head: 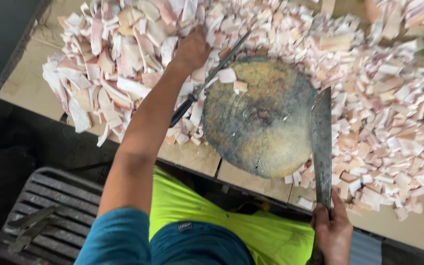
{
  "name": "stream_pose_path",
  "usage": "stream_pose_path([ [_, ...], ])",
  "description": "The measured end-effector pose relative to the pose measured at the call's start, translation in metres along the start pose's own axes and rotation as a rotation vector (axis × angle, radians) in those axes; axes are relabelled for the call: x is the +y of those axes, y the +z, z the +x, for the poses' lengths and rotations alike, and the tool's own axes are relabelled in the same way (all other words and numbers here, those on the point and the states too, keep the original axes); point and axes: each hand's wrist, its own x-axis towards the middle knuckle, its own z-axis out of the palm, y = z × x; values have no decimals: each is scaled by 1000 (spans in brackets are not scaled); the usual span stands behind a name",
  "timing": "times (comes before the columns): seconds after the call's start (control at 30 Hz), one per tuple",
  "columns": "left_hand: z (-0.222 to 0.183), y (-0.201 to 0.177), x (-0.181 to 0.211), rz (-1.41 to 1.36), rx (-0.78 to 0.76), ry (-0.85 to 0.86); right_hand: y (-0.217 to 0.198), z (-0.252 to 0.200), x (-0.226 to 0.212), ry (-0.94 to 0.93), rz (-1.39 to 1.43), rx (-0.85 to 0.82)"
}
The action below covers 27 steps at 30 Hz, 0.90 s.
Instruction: The person chops pieces of animal skin into smaller squares on a round wooden block using a large knife, while occasionally sharpening the knife with a honing rod.
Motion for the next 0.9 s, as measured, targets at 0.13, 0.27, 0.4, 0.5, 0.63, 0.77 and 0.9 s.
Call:
stream_pose_path([
  [0.13, -6, -62, 42, -395, -48, 11, 4, -6, 1, -51, 151, -15],
  [0.27, -42, -117, 97, -714, -260, 0, 2, -25, -2, -39, 154, 13],
  [0.4, -113, -67, 166, -971, -747, 30, 10, -55, 0, -174, 174, 25],
  [0.5, -174, -8, 204, -730, -702, 267, 16, -66, 2, -213, 11, 71],
  [0.63, -211, 27, 209, -294, -535, 401, 23, -65, -7, -172, -277, 82],
  [0.77, -224, 26, 210, -198, -360, 451, 14, -81, -32, -438, -384, 190],
  [0.9, -228, 25, 214, -206, -315, 415, 2, -96, -45, -603, -348, 359],
])
